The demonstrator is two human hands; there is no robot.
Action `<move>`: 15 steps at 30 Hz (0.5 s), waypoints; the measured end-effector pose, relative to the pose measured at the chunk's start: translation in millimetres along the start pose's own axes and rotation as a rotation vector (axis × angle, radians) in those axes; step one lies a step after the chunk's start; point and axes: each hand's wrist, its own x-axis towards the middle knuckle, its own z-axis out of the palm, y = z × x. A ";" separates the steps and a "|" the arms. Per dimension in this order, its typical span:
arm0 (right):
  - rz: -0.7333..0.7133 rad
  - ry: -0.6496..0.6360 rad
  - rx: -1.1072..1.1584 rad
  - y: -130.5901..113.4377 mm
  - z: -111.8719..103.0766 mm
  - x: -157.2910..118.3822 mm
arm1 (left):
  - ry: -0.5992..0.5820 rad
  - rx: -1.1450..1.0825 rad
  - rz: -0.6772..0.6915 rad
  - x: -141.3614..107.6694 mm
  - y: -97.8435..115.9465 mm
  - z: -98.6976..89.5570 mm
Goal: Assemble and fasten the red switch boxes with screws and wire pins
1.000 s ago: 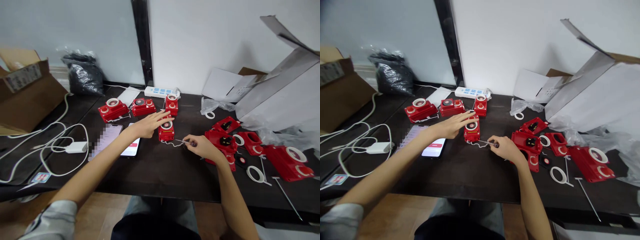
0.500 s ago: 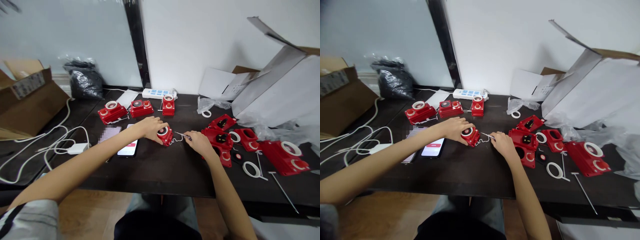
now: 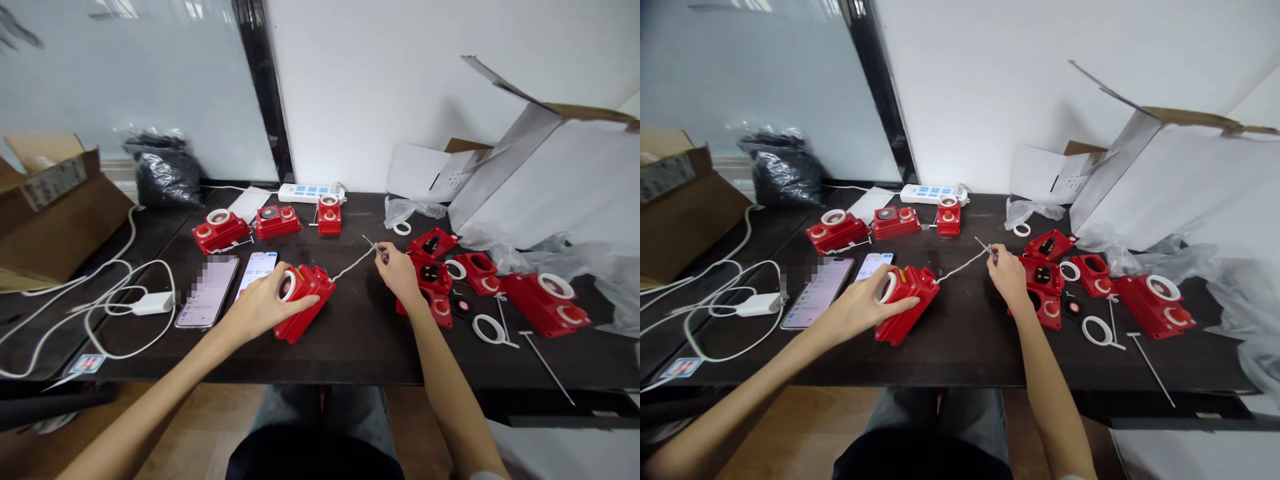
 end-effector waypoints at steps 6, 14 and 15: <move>0.020 0.160 0.409 2.5 -0.6 4.3 | 0.011 -0.214 -0.103 -36.3 -11.3 0.2; 0.105 0.223 0.346 -3.4 -11.9 2.0 | 0.209 -0.284 -0.136 -67.8 -23.2 11.9; 0.142 0.252 0.327 1.5 -14.6 2.9 | 0.232 -0.328 -0.132 -73.3 -25.1 10.9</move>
